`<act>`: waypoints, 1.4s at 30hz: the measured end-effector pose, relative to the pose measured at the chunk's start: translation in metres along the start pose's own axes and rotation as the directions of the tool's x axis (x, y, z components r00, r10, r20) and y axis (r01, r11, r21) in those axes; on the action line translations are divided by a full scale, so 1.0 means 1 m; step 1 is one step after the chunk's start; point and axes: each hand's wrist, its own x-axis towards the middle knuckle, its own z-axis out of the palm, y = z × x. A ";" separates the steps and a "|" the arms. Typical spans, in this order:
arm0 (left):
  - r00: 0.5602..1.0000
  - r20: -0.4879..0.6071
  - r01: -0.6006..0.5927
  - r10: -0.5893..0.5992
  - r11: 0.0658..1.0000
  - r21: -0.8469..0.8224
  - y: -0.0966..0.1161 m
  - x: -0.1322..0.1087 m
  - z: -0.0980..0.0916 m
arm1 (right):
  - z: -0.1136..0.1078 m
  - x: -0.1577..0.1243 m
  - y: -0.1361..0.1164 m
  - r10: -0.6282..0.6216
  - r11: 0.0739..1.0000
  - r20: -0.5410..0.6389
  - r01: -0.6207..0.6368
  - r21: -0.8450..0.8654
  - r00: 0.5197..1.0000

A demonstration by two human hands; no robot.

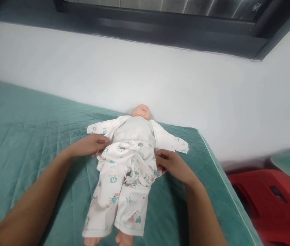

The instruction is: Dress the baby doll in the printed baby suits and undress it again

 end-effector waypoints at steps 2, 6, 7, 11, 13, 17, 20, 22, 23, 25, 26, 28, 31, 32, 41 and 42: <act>0.957 -0.284 0.078 -0.059 0.995 0.057 -0.012 0.008 0.002 | 0.002 0.005 0.003 -0.018 0.997 -0.127 0.028 0.077 0.992; 0.846 -0.521 0.302 -0.114 0.907 0.293 -0.034 0.021 0.005 | 0.015 0.015 0.008 -0.076 0.996 -0.327 0.057 -0.066 0.942; 0.848 -0.518 0.325 -0.110 0.880 0.345 -0.037 0.022 0.006 | 0.020 0.017 0.008 -0.113 0.988 -0.397 0.059 -0.146 0.911; 0.902 -0.415 0.312 -0.120 0.845 0.434 -0.037 0.024 0.009 | 0.033 0.021 0.007 -0.239 0.957 -0.600 0.082 -0.277 0.763; 0.912 -0.381 0.319 -0.153 0.849 0.422 -0.036 0.025 0.007 | 0.035 0.023 0.007 -0.239 0.960 -0.614 0.089 -0.265 0.752; 0.886 -0.405 0.380 -0.225 0.854 0.356 -0.043 0.022 -0.002 | 0.035 0.025 0.007 -0.223 0.970 -0.629 0.107 -0.218 0.744; 0.862 -0.420 0.440 -0.282 0.829 0.346 -0.049 0.013 -0.007 | 0.035 0.024 0.004 -0.241 0.971 -0.610 0.185 -0.154 0.755; 0.833 -0.461 0.486 -0.305 0.803 0.346 -0.049 0.006 -0.007 | 0.034 0.022 0.000 -0.278 0.959 -0.564 0.257 -0.119 0.777; 0.820 -0.488 0.497 -0.300 0.796 0.346 -0.048 0.003 -0.006 | 0.034 0.021 -0.001 -0.307 0.949 -0.536 0.294 -0.114 0.786; 0.796 -0.557 0.490 -0.236 0.791 0.366 -0.044 0.000 -0.002 | 0.034 0.021 -0.003 -0.387 0.919 -0.478 0.373 -0.130 0.788; 0.782 -0.598 0.476 -0.176 0.789 0.390 -0.041 0.001 0.000 | 0.033 0.021 -0.004 -0.431 0.899 -0.453 0.413 -0.144 0.780; 0.741 -0.671 0.421 -0.017 0.791 0.445 -0.033 0.006 0.008 | 0.033 0.022 -0.003 -0.507 0.859 -0.405 0.481 -0.172 0.761; 0.684 -0.693 0.158 0.227 0.881 0.445 -0.014 0.015 0.024 | 0.032 0.024 -0.001 -0.556 0.831 -0.350 0.517 -0.206 0.754; 0.680 -0.679 0.015 0.276 0.921 0.390 -0.007 0.018 0.030 | 0.032 0.024 -0.001 -0.564 0.826 -0.335 0.520 -0.217 0.755; 0.879 -0.323 -0.395 0.351 0.915 -0.082 0.017 0.014 0.040 | 0.029 0.023 -0.004 -0.595 0.793 -0.218 0.519 -0.319 0.774; 0.885 -0.301 -0.394 0.355 0.916 -0.077 0.017 0.012 0.039 | 0.029 0.024 -0.004 -0.585 0.801 -0.238 0.504 -0.324 0.775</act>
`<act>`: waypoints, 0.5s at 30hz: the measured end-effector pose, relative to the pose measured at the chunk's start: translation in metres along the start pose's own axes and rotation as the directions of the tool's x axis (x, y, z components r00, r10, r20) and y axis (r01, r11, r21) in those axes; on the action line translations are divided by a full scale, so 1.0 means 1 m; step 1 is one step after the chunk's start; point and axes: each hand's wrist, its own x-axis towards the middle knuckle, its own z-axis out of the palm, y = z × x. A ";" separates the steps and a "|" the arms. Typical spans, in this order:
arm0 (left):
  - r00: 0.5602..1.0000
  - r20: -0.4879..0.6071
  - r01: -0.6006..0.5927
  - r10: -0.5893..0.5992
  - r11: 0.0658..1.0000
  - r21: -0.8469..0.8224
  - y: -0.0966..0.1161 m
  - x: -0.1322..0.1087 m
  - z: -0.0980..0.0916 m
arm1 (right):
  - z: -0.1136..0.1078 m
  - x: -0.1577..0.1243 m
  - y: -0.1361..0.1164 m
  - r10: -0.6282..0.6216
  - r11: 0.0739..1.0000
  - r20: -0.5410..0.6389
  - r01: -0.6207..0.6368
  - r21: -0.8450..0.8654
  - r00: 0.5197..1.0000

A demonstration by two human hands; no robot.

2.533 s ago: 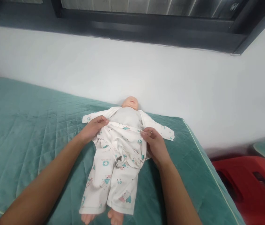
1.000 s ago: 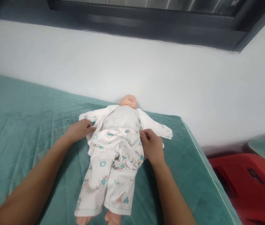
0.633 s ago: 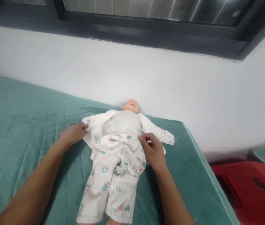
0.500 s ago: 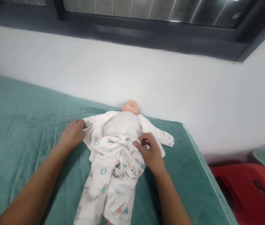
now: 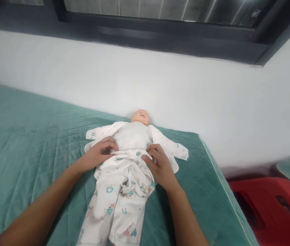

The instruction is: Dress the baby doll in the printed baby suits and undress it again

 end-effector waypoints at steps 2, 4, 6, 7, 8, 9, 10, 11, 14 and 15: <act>1.000 0.009 -0.026 0.025 0.999 0.028 0.003 -0.002 -0.001 | 0.002 0.001 0.001 0.053 0.999 -0.041 -0.053 -0.010 0.998; 0.997 -0.025 -0.066 0.067 0.997 0.042 0.006 -0.002 0.001 | 0.005 0.003 0.002 0.128 0.992 -0.088 -0.129 -0.006 0.988; 0.995 -0.083 -0.060 0.061 0.998 0.015 0.006 0.002 0.004 | 0.008 0.005 0.002 0.201 0.979 -0.123 -0.201 0.013 0.972; 0.990 -0.137 -0.027 0.025 1.000 -0.012 0.005 0.006 0.006 | 0.010 0.005 0.002 0.230 0.973 -0.135 -0.228 0.027 0.964; 0.979 -0.204 0.019 -0.027 0.999 -0.043 0.003 0.011 0.007 | 0.011 0.006 0.002 0.254 0.967 -0.144 -0.251 0.041 0.956; 0.960 -0.267 0.068 -0.086 0.995 -0.078 0.000 0.018 0.008 | 0.011 0.006 0.002 0.275 0.961 -0.153 -0.270 0.055 0.949; 0.939 -0.313 0.113 -0.145 0.987 -0.118 -0.003 0.024 0.008 | 0.011 0.006 0.003 0.294 0.956 -0.163 -0.287 0.066 0.942; 0.921 -0.335 0.148 -0.197 0.975 -0.166 -0.006 0.030 0.009 | 0.011 0.006 0.004 0.311 0.950 -0.176 -0.303 0.072 0.934; 0.907 -0.291 0.201 -0.303 0.921 -0.333 -0.017 0.043 0.010 | 0.010 0.005 0.011 0.345 0.938 -0.255 -0.339 0.067 0.903; 0.905 -0.266 0.218 -0.333 0.898 -0.383 -0.020 0.043 0.011 | 0.009 0.005 0.014 0.351 0.935 -0.285 -0.349 0.061 0.892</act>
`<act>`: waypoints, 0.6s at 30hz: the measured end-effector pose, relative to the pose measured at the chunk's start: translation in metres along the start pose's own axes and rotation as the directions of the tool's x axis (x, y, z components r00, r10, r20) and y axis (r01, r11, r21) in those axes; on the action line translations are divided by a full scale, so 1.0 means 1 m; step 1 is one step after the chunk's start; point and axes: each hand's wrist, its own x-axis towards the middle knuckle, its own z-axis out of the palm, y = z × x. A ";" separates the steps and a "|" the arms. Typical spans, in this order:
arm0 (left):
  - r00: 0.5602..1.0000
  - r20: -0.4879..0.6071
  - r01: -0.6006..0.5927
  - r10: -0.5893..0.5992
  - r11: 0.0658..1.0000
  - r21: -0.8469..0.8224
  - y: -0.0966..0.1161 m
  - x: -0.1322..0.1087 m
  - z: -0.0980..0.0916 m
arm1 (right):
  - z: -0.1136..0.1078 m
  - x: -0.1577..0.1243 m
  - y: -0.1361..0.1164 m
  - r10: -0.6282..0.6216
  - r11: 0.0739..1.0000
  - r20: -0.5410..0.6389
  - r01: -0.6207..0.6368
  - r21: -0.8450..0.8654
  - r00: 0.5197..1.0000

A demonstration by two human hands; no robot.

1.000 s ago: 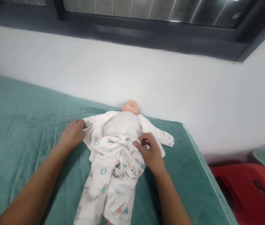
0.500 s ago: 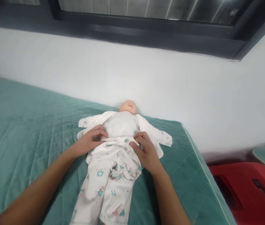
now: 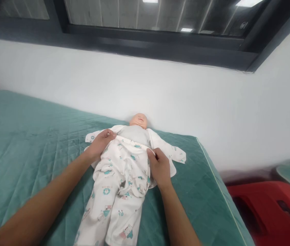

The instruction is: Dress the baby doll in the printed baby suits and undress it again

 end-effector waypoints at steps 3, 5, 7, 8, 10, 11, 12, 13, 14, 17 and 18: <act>0.992 0.070 0.108 -0.102 0.990 -0.095 -0.009 -0.002 -0.005 | -0.001 0.004 0.009 0.021 1.000 -0.011 -0.021 -0.022 1.000; 0.978 0.156 0.158 -0.136 0.978 -0.134 -0.013 -0.005 -0.012 | -0.002 0.006 0.014 0.034 0.999 0.066 -0.032 -0.027 0.997; 0.957 0.257 0.172 -0.135 0.977 -0.129 -0.013 -0.007 -0.021 | -0.004 0.007 0.017 0.046 0.999 0.154 -0.043 -0.028 0.987; 0.940 0.313 0.172 -0.133 0.980 -0.102 -0.013 -0.007 -0.026 | -0.006 0.008 0.018 0.051 0.998 0.193 -0.045 -0.032 0.980; 0.898 0.420 0.156 -0.134 0.988 -0.018 -0.009 -0.007 -0.035 | -0.010 0.009 0.020 0.053 0.998 0.260 -0.041 -0.051 0.964; 0.876 0.464 0.136 -0.134 0.990 0.028 -0.007 -0.007 -0.039 | -0.012 0.009 0.021 0.057 0.997 0.286 -0.039 -0.068 0.956; 0.857 0.498 0.113 -0.133 0.991 0.070 -0.005 -0.007 -0.042 | -0.014 0.009 0.022 0.064 0.995 0.305 -0.038 -0.091 0.950; 0.843 0.522 0.087 -0.131 0.990 0.107 -0.003 -0.007 -0.044 | -0.015 0.009 0.022 0.074 0.992 0.316 -0.037 -0.120 0.946; 0.838 0.530 0.060 -0.128 0.988 0.143 -0.003 -0.007 -0.046 | -0.016 0.009 0.023 0.084 0.987 0.318 -0.036 -0.155 0.944; 0.882 0.459 -0.018 -0.109 0.964 0.265 -0.004 -0.007 -0.043 | -0.014 0.008 0.021 0.097 0.955 0.290 -0.007 -0.297 0.952; 0.910 0.403 -0.043 -0.094 0.947 0.319 -0.006 -0.007 -0.041 | -0.012 0.008 0.019 0.097 0.936 0.271 0.005 -0.353 0.958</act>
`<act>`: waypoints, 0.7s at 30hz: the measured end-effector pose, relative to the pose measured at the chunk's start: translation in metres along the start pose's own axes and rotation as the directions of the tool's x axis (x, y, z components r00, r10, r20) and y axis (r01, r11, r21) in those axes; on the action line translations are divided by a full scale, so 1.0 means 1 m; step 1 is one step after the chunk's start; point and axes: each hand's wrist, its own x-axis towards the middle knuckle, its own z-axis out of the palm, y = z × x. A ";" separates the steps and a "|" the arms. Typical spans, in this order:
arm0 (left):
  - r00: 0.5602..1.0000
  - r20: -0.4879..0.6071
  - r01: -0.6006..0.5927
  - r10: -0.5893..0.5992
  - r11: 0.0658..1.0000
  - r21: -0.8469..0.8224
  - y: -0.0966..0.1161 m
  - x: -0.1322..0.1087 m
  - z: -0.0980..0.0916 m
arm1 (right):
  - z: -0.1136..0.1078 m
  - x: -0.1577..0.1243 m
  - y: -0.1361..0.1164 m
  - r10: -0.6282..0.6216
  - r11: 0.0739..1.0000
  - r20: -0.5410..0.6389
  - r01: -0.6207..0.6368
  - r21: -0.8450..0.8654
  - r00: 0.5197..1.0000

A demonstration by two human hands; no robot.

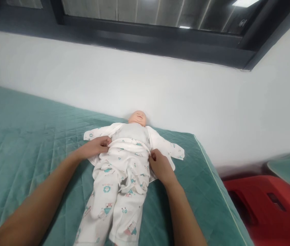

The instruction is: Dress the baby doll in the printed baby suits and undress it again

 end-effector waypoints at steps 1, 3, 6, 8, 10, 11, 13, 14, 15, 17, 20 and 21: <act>0.997 -0.072 0.007 -0.002 0.998 0.067 -0.001 0.001 0.003 | 0.001 0.000 -0.002 0.013 0.998 -0.022 -0.014 -0.055 1.000; 0.977 -0.212 0.040 0.001 0.982 0.186 -0.001 0.003 0.009 | 0.004 0.000 -0.007 0.048 0.991 -0.064 -0.056 -0.125 0.997; 0.944 -0.331 0.097 -0.004 0.960 0.264 0.000 0.005 0.016 | 0.009 -0.001 -0.010 0.062 0.993 -0.091 -0.071 -0.096 0.994; 0.936 -0.351 0.110 -0.010 0.958 0.265 0.000 0.005 0.019 | 0.011 -0.003 -0.011 0.040 0.998 -0.112 -0.045 -0.043 0.993; 0.949 -0.314 0.096 -0.006 0.958 0.270 0.000 0.005 0.020 | 0.014 -0.006 -0.013 0.025 1.000 -0.151 -0.024 0.006 0.988; 0.959 -0.284 0.088 -0.004 0.955 0.282 0.000 0.005 0.020 | 0.015 -0.008 -0.015 0.017 0.999 -0.184 -0.012 0.031 0.983; 0.976 -0.218 0.080 -0.011 0.946 0.313 0.000 0.005 0.019 | 0.016 -0.012 -0.019 -0.011 0.998 -0.281 0.030 0.063 0.960; 0.981 -0.191 0.082 -0.018 0.941 0.328 0.000 0.005 0.018 | 0.016 -0.014 -0.022 -0.042 0.996 -0.338 0.068 0.063 0.940; 0.985 -0.172 0.083 -0.025 0.936 0.341 0.000 0.006 0.017 | 0.017 -0.015 -0.024 -0.081 0.992 -0.391 0.112 0.055 0.917; 0.991 -0.130 0.068 -0.025 0.938 0.340 0.001 0.006 0.015 | 0.018 -0.016 -0.027 -0.137 0.983 -0.429 0.175 0.051 0.893; 0.998 -0.058 0.029 -0.013 0.960 0.278 0.003 0.006 0.011 | 0.020 -0.014 -0.026 -0.090 0.980 -0.367 0.148 0.135 0.926; 0.999 -0.040 0.018 -0.008 0.968 0.251 0.004 0.005 0.011 | 0.021 -0.014 -0.025 -0.058 0.979 -0.346 0.122 0.166 0.936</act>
